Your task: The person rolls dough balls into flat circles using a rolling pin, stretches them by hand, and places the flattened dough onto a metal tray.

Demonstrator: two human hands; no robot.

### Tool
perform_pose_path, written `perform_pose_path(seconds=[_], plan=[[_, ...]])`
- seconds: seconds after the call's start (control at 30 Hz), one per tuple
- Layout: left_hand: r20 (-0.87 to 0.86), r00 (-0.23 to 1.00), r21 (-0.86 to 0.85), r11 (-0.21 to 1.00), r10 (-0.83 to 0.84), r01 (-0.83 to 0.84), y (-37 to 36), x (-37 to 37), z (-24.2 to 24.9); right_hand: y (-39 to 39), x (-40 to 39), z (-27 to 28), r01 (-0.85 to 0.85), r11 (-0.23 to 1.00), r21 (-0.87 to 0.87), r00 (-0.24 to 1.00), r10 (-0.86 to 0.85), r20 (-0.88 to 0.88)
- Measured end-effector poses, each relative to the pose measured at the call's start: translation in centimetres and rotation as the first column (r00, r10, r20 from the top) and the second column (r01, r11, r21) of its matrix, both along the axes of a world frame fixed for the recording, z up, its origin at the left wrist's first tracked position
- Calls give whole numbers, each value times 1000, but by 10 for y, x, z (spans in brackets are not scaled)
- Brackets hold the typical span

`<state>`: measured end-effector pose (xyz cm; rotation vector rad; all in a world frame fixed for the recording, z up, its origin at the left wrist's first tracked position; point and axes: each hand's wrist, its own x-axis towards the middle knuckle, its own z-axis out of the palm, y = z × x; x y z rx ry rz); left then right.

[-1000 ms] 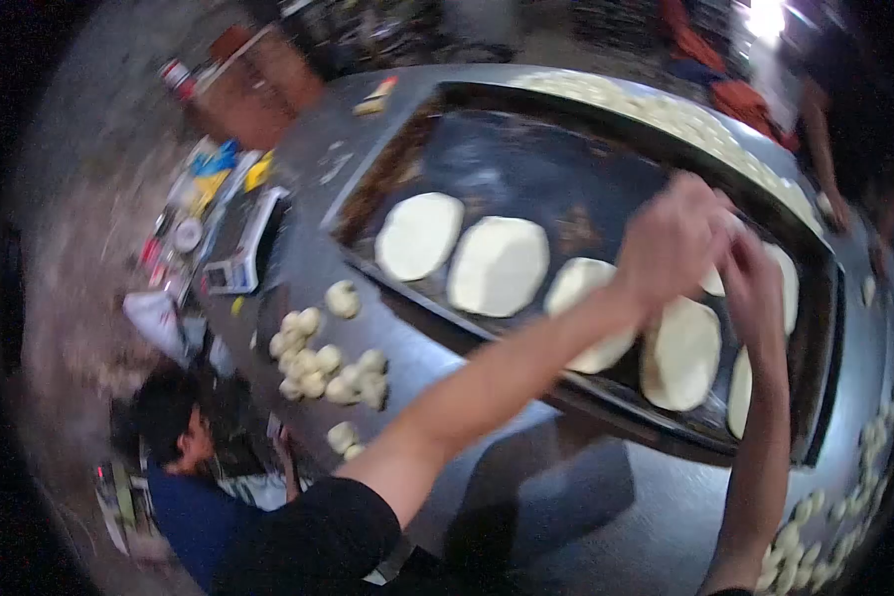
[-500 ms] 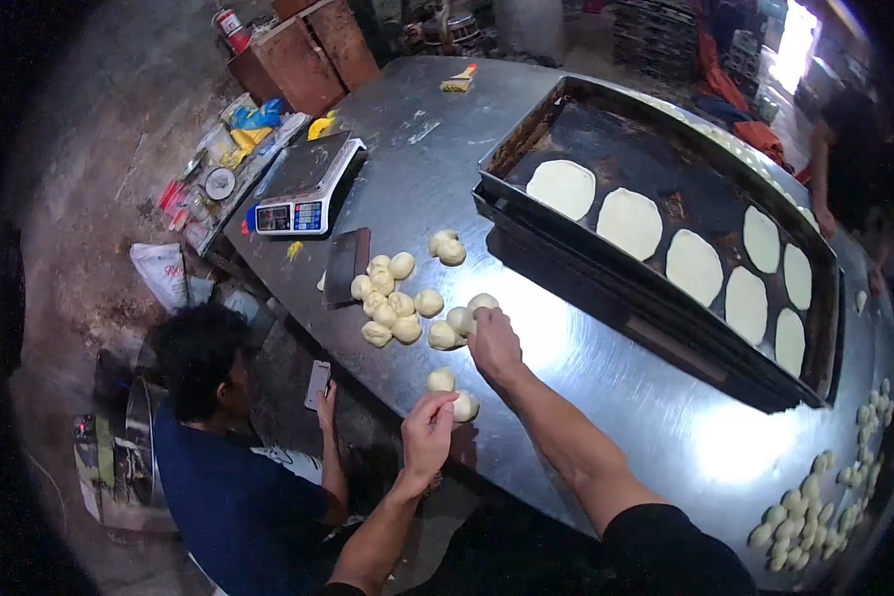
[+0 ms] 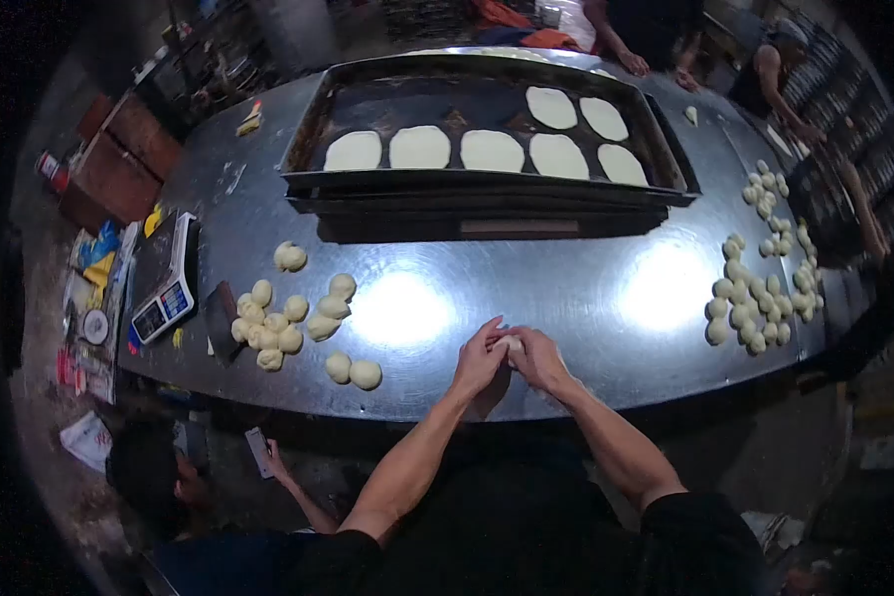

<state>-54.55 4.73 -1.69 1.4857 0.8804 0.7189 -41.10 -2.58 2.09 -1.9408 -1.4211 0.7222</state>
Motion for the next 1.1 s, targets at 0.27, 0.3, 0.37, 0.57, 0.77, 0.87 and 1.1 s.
perform_pose_path(seconds=[0.27, 0.3, 0.37, 0.57, 0.77, 0.87, 1.1], plan=[[-313, 946, 591, 761, -89, 267, -22, 15, 22, -17, 44, 17, -42, 995, -93, 999, 43, 6], [-300, 953, 737, 624, -41, 259, -22, 15, 22, -31, 32, 14, -77, 996, 40, 995, 74, 74], [-427, 893, 735, 519, -143, 435, -29, 3, 6, -55, 18, 4, -127, 979, 161, 985, 105, 139], [-766, 608, 475, 452, -211, 755, -22, -12, 26, -57, 45, 18, -287, 955, -72, 723, 266, 638], [-736, 609, 421, 504, -296, 754, -38, 33, 17, 99, 141, 5, -109, 970, 219, 927, 20, 375], [-739, 604, 404, 522, -298, 752, -34, 39, 22, 147, 156, -10, -305, 941, 149, 789, 162, 593], [-700, 637, 393, 571, -323, 721, -75, 27, 21, 62, 115, -32, -326, 913, 245, 732, 79, 677]])
